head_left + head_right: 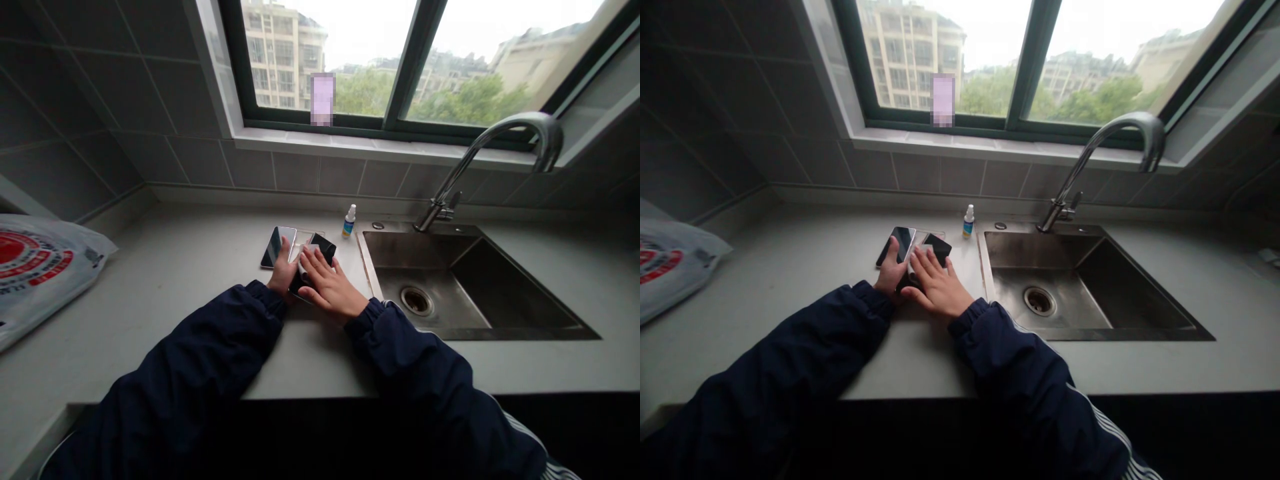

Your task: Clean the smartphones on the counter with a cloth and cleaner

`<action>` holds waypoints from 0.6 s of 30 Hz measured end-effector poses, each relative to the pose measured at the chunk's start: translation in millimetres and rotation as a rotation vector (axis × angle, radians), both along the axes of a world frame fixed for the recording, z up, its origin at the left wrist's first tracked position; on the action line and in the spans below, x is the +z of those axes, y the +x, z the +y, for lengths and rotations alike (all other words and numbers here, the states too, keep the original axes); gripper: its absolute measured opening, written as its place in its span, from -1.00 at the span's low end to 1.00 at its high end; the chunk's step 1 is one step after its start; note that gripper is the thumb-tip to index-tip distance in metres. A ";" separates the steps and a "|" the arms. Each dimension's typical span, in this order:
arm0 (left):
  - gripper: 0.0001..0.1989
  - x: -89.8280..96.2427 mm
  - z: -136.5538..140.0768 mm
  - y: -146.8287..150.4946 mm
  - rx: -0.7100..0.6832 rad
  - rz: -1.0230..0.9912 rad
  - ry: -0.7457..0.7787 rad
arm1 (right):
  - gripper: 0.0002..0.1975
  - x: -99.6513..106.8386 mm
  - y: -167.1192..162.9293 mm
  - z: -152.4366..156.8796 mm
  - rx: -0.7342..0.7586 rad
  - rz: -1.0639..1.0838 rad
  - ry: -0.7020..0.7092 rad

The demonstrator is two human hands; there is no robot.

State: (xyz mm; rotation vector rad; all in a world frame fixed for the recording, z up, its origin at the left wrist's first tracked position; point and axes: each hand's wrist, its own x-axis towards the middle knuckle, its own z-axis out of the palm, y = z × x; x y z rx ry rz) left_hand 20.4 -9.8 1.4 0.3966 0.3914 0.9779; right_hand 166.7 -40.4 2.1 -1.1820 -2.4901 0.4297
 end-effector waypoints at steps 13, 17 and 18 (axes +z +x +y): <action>-0.27 7.6 -4.2 -4.2 -0.046 -0.055 0.065 | -0.43 -0.6 9.5 7.1 -0.093 0.237 0.211; -0.27 4.4 -1.3 -7.8 -0.142 -0.015 0.031 | -0.45 -2.3 11.5 11.5 -0.099 0.202 0.176; -0.28 4.6 -1.7 -8.6 -0.178 0.002 0.027 | -0.44 -2.6 12.7 13.2 -0.131 0.198 0.178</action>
